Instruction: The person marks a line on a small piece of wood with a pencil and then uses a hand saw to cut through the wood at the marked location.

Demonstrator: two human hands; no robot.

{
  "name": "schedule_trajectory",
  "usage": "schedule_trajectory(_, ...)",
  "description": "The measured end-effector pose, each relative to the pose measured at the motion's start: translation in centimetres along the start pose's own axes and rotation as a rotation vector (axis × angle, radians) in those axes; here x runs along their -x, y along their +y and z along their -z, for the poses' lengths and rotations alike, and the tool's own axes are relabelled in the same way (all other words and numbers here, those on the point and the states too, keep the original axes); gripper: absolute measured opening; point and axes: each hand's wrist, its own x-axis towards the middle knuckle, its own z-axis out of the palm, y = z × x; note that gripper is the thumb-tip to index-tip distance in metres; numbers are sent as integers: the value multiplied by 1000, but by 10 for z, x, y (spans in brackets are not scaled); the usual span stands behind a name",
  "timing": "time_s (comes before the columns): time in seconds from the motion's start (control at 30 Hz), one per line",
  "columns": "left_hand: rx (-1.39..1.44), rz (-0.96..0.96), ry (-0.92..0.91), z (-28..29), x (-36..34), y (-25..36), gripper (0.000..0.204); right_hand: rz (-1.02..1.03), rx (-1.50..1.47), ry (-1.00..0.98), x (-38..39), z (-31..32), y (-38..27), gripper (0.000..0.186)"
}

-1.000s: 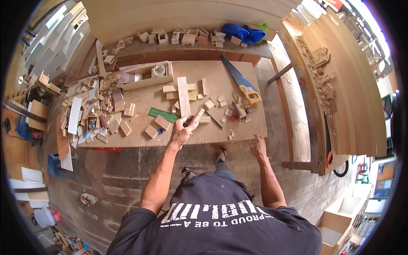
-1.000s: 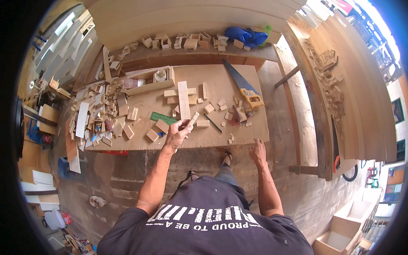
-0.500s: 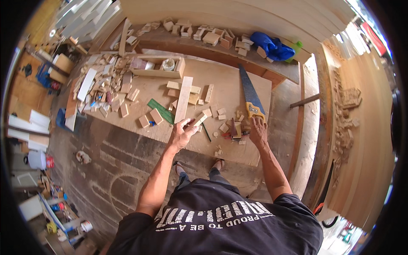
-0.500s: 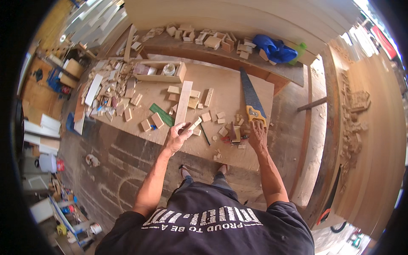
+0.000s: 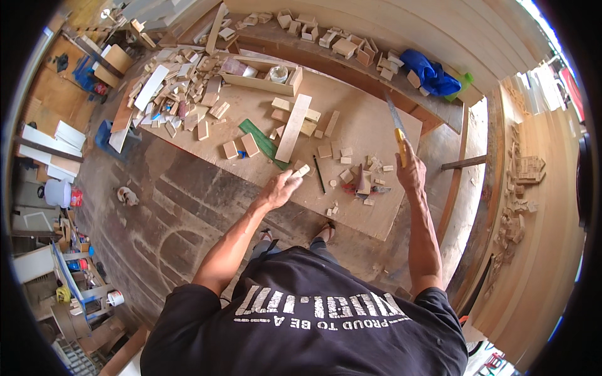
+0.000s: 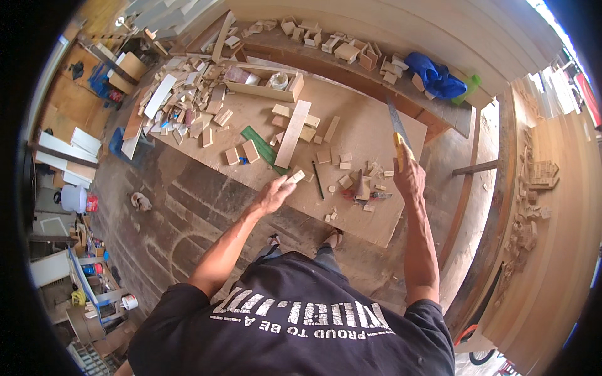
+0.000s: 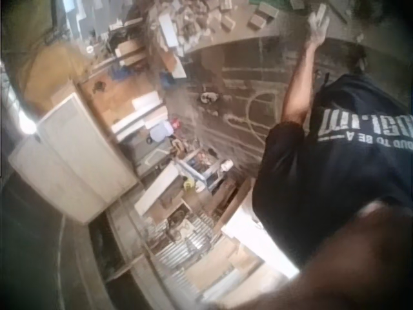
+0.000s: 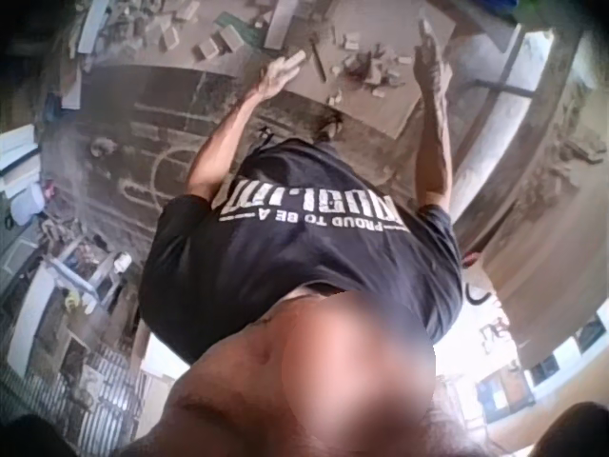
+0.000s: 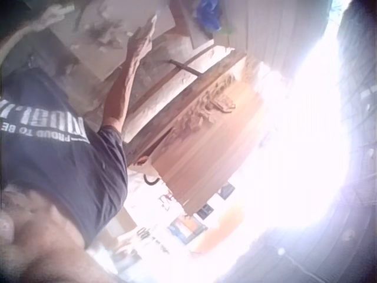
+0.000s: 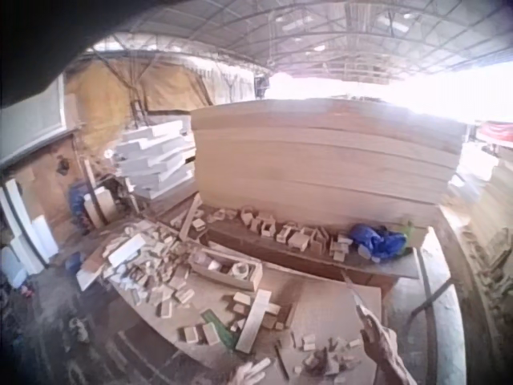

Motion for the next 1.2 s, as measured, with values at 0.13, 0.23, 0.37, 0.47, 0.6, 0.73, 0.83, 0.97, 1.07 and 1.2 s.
schedule_trajectory(0.13,-122,-136,-17,1,-5,-31,46,-108,-212,315,61,37,-52,49)
schedule_trajectory(0.23,-225,-342,142,-7,-20,-91,38,-320,-276,469,124,48,-98,44)
schedule_trajectory(0.37,-252,-432,92,9,-32,-119,37,-536,-383,648,207,30,-141,39)
schedule_trajectory(0.47,-324,-623,134,17,-43,-117,41,-615,-395,720,253,16,-182,37)
schedule_trajectory(0.6,-364,-764,-32,31,-56,-89,43,-782,-376,697,287,14,-229,36)
schedule_trajectory(0.73,-276,-796,-154,21,-68,-85,42,-806,-607,797,311,5,-228,37)
schedule_trajectory(0.83,-181,-765,-267,-2,-60,-84,34,-879,-892,849,306,14,-250,38)
schedule_trajectory(0.97,-266,-661,-376,-33,-52,-72,30,-866,-840,829,329,4,-253,40)
schedule_trajectory(1.07,-357,-731,-432,-66,-41,-47,30,-964,-874,804,335,3,-280,42)
schedule_trajectory(1.2,-512,-977,-381,-114,-32,-22,29,-905,-763,848,357,-14,-291,39)
